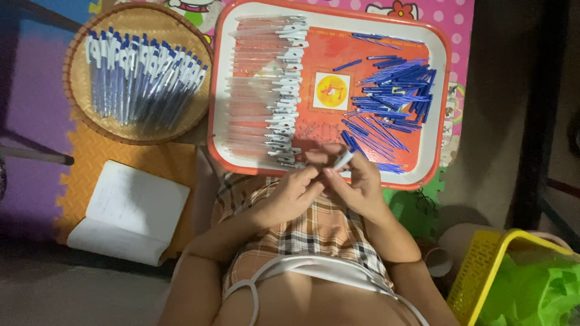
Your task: The person assembles blue pens by inserting blue ink cartridges into clear plastic barrels. They pick up a barrel and a cartridge from a tray, insert the cartridge into the barrel, and place the assembled pen into a woven basket. The task is performed repeatedly by hand.
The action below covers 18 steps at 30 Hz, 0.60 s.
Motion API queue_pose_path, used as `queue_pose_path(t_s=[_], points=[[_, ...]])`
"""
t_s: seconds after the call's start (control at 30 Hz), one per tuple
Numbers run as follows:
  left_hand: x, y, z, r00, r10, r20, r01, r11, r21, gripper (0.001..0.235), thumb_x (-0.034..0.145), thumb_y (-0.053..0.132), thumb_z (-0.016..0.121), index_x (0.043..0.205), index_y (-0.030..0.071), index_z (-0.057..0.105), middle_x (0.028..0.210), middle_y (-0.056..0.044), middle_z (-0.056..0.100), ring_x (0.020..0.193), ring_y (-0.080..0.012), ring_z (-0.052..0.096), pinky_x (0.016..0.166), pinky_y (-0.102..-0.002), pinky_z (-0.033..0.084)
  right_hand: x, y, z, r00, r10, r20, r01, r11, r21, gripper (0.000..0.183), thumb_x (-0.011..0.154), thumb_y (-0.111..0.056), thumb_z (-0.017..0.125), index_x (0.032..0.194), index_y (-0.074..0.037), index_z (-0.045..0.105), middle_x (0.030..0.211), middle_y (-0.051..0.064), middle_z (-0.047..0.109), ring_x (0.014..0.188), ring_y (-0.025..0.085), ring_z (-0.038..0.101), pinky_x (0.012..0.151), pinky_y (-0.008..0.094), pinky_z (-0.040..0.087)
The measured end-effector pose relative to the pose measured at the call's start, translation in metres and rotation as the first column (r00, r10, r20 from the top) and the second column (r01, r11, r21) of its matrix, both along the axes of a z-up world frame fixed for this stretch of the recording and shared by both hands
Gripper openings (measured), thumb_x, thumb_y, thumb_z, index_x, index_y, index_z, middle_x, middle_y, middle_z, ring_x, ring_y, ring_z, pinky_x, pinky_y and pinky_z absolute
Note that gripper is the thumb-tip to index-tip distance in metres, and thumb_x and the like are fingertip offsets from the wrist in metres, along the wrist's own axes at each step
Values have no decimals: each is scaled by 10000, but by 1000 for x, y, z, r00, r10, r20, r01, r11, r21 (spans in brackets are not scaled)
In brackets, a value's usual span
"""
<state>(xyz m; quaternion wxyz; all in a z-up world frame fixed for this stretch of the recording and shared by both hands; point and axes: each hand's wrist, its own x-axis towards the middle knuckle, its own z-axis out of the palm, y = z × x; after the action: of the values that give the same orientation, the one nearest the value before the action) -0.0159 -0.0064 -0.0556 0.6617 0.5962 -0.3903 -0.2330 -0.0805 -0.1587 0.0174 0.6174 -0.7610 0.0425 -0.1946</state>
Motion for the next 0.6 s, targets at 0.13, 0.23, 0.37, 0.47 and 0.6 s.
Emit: queue_pose_path(t_s=[0.13, 0.23, 0.37, 0.47, 0.6], points=[[12, 4, 27, 988, -2, 156, 0, 1000, 18, 239, 1044, -14, 566, 1251, -94, 656, 1024, -298, 743, 945, -475, 741, 813, -498, 611, -2, 1, -7, 975, 168, 143, -214, 882, 420, 405, 965, -321, 616, 1029, 73, 688, 988, 276, 767, 890, 310, 721, 849, 470, 577], [11, 11, 40, 966, -41, 257, 31, 999, 43, 190, 1063, -13, 542, 1171, -89, 680, 993, -284, 744, 900, -472, 733, 793, -509, 605, -14, -3, -31, 924, 292, 246, -378, 794, 477, 665, 1034, -486, 440, 938, 100, 737, 999, 342, 754, 1090, 477, 682, 1009, 582, 468], [0, 21, 27, 972, -172, 158, 153, 980, 124, 232, 1104, 20, 501, 1072, -91, 703, 967, -253, 742, 839, -427, 726, 793, -469, 603, -24, 0, -40, 935, 261, 241, -351, 782, 515, 552, 988, -303, 430, 865, 168, 691, 905, 394, 726, 972, 510, 720, 981, 578, 500], [1, 26, 37, 981, -191, 38, 187, 977, 100, 245, 1123, 53, 495, 1069, -65, 703, 980, -253, 741, 849, -391, 715, 800, -459, 580, -43, -10, -90, 965, 203, 165, -261, 788, 558, 646, 1097, -400, 362, 968, 152, 670, 1078, 367, 726, 1145, 486, 682, 1053, 570, 448], [-5, 19, 1, 987, -147, 71, 145, 989, 43, 315, 1112, 91, 542, 1399, 8, 641, 1024, -108, 802, 1021, -307, 765, 891, -432, 608, -44, 10, -64, 1000, 20, -16, -12, 910, 414, 386, 816, 1, 724, 1154, 167, 641, 1093, 298, 721, 1007, 357, 754, 876, 460, 613]])
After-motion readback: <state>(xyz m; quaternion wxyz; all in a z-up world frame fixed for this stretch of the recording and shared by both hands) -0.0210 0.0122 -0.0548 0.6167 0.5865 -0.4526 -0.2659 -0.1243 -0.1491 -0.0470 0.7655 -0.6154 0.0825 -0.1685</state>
